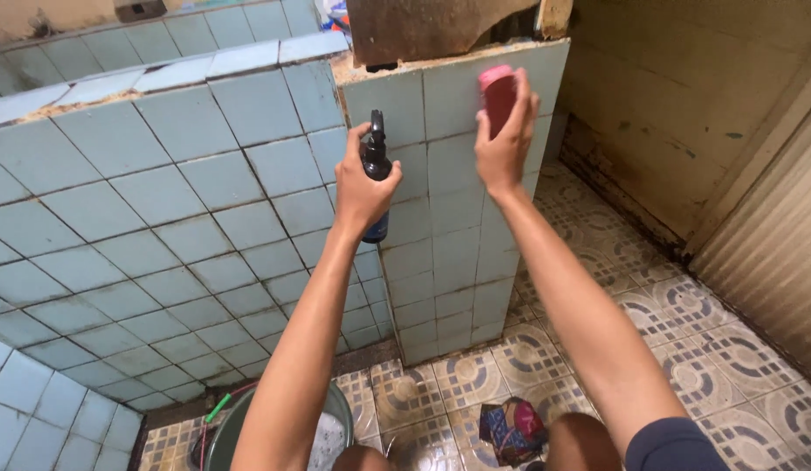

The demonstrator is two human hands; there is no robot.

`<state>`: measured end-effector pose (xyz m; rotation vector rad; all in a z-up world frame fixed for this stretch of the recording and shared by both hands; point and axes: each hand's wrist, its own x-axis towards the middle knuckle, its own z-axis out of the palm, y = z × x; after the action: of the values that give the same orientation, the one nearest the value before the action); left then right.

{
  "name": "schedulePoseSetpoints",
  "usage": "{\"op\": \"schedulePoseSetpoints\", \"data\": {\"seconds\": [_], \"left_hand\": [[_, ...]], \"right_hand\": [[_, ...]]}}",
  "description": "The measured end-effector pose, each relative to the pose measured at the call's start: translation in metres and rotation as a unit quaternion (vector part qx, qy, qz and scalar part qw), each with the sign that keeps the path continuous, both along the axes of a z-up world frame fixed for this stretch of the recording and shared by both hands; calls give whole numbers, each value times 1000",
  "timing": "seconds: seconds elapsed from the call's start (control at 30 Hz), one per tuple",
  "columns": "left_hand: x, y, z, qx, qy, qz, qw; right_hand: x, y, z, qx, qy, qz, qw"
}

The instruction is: The person sprays cleaning solution on light blue wall tiles and scrubs them with a red brush. They repeatedly apply the spray and scrub the same vertical section of the wall, occasionally dipping the brush into a bucket of soapy water.

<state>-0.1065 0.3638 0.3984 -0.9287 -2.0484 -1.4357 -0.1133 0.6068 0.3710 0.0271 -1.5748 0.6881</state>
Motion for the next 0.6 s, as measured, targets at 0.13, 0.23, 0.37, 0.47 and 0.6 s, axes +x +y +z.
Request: {"op": "schedulePoseSetpoints", "data": {"seconds": [0.13,0.23,0.37,0.47,0.6], "left_hand": [[-1,4,7,4,-13,-3,1000],[-4,4,4,-6,-22,-3,1000],[-6,3,5,4,1,-1,1000],[-5,1,7,5,-4,0,1000],[-9,5,6,8,-2,7,1000]], "right_hand": [[1,-8,5,61,-21,23,998],[-9,14,0,30,-12,-4,999],[-16,66,2,-54,41,-53,996],[-10,86,3,-82,57,-63,993],[-4,71,11,-60,61,-68,994]]}}
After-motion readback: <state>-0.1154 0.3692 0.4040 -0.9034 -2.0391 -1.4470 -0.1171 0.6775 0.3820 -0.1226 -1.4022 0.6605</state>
